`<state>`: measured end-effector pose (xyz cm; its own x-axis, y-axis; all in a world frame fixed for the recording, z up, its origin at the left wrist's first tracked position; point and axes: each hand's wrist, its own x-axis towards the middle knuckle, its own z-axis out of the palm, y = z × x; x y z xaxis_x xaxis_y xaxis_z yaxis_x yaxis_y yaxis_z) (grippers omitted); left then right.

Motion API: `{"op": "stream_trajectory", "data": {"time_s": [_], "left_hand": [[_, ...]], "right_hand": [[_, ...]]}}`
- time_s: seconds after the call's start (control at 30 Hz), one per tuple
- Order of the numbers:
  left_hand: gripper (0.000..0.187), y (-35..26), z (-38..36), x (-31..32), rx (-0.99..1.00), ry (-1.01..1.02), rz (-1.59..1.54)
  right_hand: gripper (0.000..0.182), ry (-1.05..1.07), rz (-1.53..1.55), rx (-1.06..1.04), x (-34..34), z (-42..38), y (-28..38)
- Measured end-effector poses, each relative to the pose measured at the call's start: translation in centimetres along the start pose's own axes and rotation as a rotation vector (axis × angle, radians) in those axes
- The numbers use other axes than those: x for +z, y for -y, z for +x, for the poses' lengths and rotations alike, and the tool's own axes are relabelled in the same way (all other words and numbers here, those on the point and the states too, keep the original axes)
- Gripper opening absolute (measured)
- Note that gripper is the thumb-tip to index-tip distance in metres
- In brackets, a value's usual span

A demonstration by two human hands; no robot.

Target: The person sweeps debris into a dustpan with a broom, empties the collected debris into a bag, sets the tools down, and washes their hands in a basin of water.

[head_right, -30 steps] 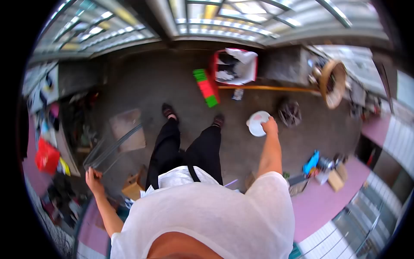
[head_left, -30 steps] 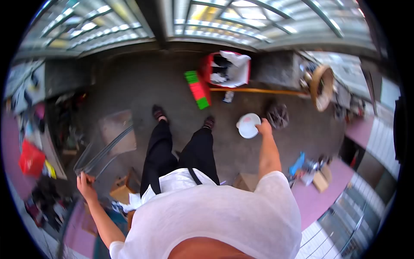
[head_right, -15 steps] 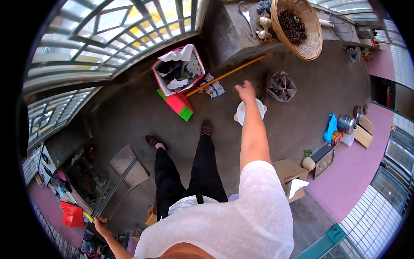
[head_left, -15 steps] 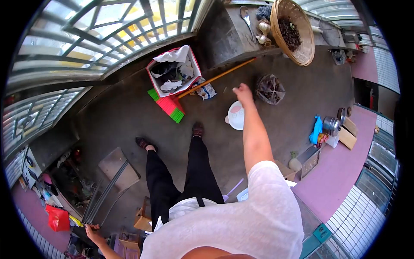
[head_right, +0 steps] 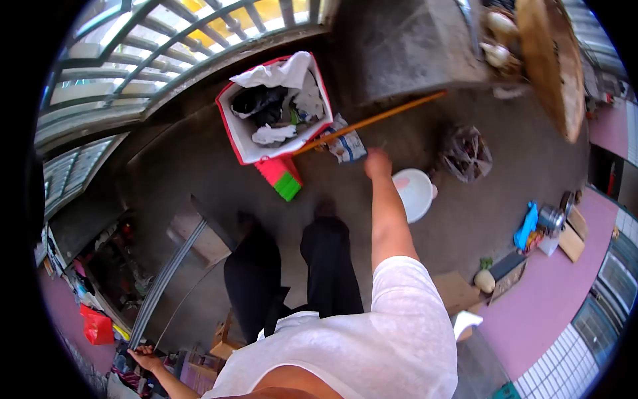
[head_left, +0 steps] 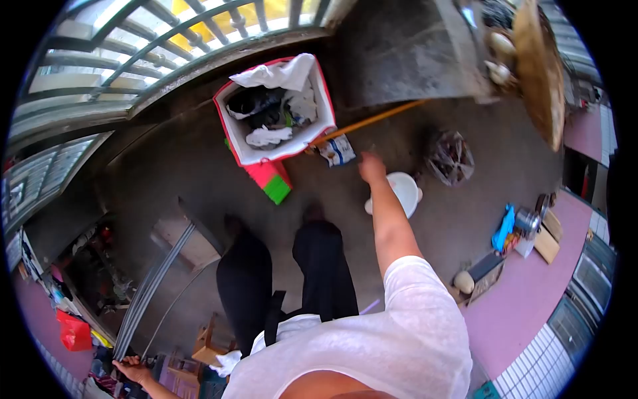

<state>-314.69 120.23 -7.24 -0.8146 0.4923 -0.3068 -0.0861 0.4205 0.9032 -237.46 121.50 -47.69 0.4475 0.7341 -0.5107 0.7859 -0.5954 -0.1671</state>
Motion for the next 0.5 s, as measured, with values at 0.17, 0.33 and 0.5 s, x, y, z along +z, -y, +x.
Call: {"op": "stream_trajectory", "data": {"time_s": [0.17,0.33,0.5], "left_hand": [[0.042,5.0,3.1,2.0,0.164,-0.348,-0.050],[0.041,12.2,5.7,1.9,0.317,-0.407,-0.113],[0.042,15.0,7.7,-0.1,0.291,-0.429,-0.165]], "right_hand": [[0.040,-0.053,-0.363,0.000,5.7,9.0,-2.1],[0.037,-0.050,-0.532,-0.047,10.6,15.7,-2.4],[0.040,-0.179,-0.472,-0.057,11.2,18.4,-0.8]]}}
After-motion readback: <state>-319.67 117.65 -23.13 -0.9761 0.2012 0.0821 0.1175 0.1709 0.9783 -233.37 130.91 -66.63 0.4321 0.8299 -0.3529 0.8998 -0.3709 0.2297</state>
